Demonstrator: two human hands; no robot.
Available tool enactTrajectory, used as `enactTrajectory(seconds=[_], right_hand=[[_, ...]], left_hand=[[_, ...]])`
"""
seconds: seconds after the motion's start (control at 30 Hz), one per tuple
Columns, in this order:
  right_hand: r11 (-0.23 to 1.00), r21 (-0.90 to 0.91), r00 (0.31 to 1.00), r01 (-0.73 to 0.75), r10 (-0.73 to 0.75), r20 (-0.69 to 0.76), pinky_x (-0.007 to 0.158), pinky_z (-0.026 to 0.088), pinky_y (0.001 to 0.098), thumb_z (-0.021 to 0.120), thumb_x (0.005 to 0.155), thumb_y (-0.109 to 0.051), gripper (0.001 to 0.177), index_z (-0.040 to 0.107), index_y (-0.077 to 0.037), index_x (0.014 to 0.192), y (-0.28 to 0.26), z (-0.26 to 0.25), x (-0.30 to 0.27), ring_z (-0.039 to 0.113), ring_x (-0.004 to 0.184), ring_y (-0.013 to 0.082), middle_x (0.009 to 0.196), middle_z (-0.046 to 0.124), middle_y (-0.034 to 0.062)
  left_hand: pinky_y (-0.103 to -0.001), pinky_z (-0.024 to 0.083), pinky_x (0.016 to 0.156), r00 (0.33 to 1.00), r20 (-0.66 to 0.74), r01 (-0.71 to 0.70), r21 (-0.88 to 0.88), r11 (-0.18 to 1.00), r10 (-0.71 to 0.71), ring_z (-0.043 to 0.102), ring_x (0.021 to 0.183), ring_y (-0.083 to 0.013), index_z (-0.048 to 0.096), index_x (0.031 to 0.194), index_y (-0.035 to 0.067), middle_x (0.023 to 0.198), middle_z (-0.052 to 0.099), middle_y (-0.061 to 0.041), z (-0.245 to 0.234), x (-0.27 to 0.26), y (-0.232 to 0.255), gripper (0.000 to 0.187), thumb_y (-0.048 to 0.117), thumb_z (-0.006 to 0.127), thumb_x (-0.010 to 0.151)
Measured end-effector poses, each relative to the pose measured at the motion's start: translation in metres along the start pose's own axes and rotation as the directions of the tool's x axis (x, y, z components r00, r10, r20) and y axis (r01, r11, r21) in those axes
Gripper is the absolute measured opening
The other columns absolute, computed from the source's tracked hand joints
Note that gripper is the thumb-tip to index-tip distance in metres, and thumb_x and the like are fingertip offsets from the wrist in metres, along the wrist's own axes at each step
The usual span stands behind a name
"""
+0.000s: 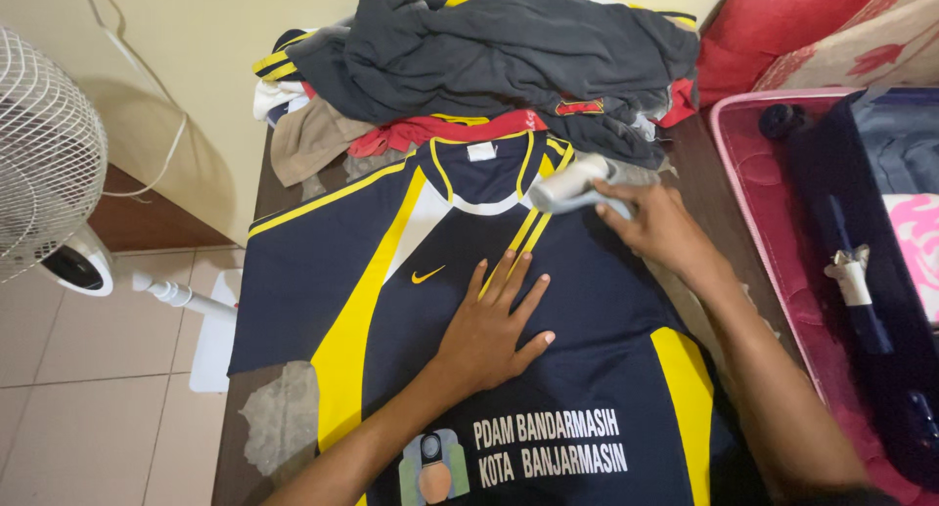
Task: The person uses a lint roller to remove debris from the surface of a blue and yellow athletic jersey laid flat on a table.
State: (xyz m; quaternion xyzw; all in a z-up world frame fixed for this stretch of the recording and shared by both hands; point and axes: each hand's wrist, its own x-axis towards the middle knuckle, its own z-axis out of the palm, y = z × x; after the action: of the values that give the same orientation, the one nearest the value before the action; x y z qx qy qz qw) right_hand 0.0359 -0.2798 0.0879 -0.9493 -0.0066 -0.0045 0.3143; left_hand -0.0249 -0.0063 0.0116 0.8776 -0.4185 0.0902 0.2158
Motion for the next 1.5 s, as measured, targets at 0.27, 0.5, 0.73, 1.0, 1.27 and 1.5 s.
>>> enactTrajectory(seconds=[0.27,0.5,0.73,1.0,1.27,1.5], right_hand=[[0.992,0.104,0.998,0.065,-0.066,0.005,0.046,0.046,0.0337,0.071,0.095,-0.027,0.043,0.068,-0.017,0.137,0.009,0.02,0.047,0.056,0.041,0.0116,0.056,0.064,0.0102],[0.991,-0.055,0.991,0.125,-0.128,-0.038,0.049,0.044,0.034,0.075,0.093,-0.029,0.042,0.071,-0.021,0.134,0.042,-0.006,-0.012,0.048,0.05,0.0091,0.065,0.063,0.0158],[0.993,-0.103,0.991,-0.052,0.064,0.118,0.046,0.039,0.0368,0.072,0.089,-0.03,0.048,0.067,-0.029,0.137,0.033,-0.046,-0.083,0.037,0.047,0.0116,0.053,0.047,0.0132],[0.998,-0.055,0.994,-0.01,0.016,0.11,0.046,0.041,0.0346,0.074,0.09,-0.031,0.046,0.067,-0.025,0.135,0.035,-0.058,-0.103,0.037,0.053,0.009,0.06,0.054,0.0061],[0.991,-0.074,0.992,0.114,-0.117,-0.039,0.049,0.044,0.0396,0.073,0.092,-0.027,0.041,0.07,-0.019,0.132,0.032,-0.016,-0.044,0.048,0.045,0.0144,0.091,0.07,0.0275],[0.982,-0.189,1.0,-0.03,0.03,-0.005,0.053,0.044,0.0419,0.074,0.094,-0.031,0.046,0.067,-0.024,0.139,0.038,-0.032,-0.104,0.047,0.049,0.016,0.07,0.061,0.0317]], left_hand=[[-0.06,0.018,0.122,1.0,-0.001,0.004,0.007,1.0,-0.004,0.023,0.154,-0.0417,0.046,0.152,0.005,0.163,0.03,-0.028,0.0,0.0,0.0,0.073,0.053,0.055,0.098],[-0.06,0.018,0.122,1.0,-0.021,0.01,-0.018,1.0,-0.01,0.024,0.153,-0.0412,0.048,0.151,0.004,0.161,0.033,-0.027,0.004,0.001,-0.001,0.073,0.051,0.058,0.096],[-0.061,0.018,0.121,0.999,-0.031,0.012,-0.057,0.998,-0.014,0.024,0.153,-0.0415,0.05,0.149,0.003,0.161,0.033,-0.028,-0.002,0.002,0.0,0.079,0.053,0.065,0.09],[-0.062,0.017,0.121,1.0,-0.03,0.004,-0.054,0.999,-0.006,0.023,0.153,-0.0417,0.05,0.148,0.002,0.16,0.031,-0.029,-0.008,0.001,0.002,0.094,0.064,0.07,0.08],[-0.062,0.014,0.121,0.999,0.039,0.016,-0.009,1.0,-0.015,0.019,0.154,-0.041,0.046,0.151,0.004,0.162,0.028,-0.028,-0.006,0.003,0.003,0.097,0.07,0.064,0.082],[-0.06,0.014,0.122,0.998,0.051,0.031,0.009,0.999,-0.032,0.017,0.155,-0.039,0.046,0.151,0.005,0.163,0.027,-0.026,-0.006,0.003,0.003,0.095,0.069,0.062,0.083]])
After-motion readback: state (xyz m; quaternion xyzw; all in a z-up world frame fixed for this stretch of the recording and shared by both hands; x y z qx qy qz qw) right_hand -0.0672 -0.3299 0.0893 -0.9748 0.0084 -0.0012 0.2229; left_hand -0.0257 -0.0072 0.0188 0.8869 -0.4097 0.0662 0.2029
